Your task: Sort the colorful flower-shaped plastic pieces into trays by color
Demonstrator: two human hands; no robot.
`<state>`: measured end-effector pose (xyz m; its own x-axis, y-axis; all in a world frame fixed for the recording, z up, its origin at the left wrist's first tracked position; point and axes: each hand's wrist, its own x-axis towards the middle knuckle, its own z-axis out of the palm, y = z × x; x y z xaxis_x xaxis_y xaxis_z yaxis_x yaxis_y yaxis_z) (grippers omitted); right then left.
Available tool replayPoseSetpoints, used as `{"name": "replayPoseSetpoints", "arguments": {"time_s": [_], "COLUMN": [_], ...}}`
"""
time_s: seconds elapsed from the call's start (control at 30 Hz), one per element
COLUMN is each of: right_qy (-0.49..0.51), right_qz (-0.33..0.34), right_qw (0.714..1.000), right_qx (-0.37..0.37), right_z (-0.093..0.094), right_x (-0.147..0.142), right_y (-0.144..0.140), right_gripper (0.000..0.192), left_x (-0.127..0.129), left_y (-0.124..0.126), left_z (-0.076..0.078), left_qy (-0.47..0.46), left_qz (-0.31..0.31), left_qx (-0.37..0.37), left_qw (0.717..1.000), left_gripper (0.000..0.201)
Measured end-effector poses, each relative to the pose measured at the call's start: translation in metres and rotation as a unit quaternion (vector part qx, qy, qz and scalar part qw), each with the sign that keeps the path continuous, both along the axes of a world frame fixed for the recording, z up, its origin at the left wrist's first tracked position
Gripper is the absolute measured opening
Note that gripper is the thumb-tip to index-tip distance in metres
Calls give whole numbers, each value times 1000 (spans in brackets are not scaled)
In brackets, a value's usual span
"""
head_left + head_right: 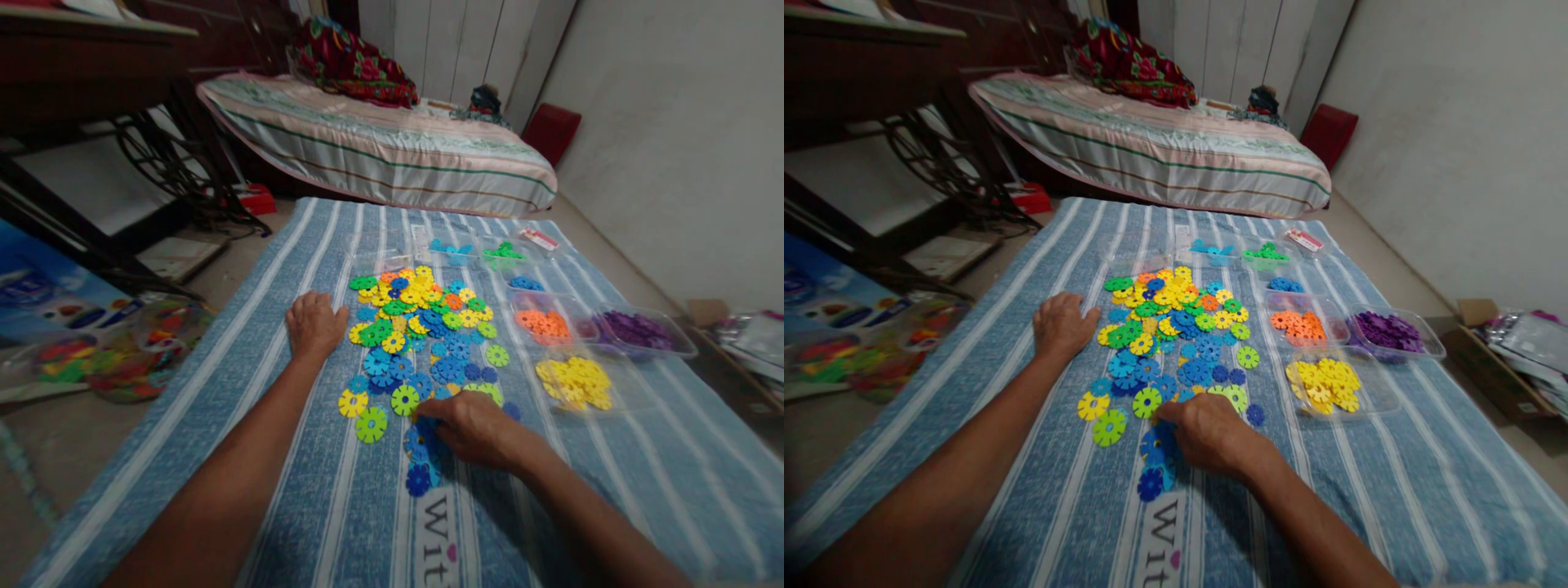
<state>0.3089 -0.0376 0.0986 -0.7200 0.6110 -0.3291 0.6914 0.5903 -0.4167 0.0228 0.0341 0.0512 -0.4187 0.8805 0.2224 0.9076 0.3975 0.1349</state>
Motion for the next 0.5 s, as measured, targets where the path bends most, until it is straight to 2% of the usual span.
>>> {"name": "replayPoseSetpoints", "arguments": {"time_s": [0.2,0.5], "right_qy": [-21,51], "right_qz": [-8,-47], "right_qw": [1000,998], "right_qx": [-5,6], "right_z": [4,-12], "right_x": [-2,-1], "right_y": [1,0], "right_gripper": [37,24], "left_x": [-1,-2], "left_y": [0,0], "left_z": [-2,-1], "left_qy": [9,13], "left_qz": [-3,-3], "left_qx": [2,-3], "left_qw": [1000,1000], "left_gripper": [45,45]}}
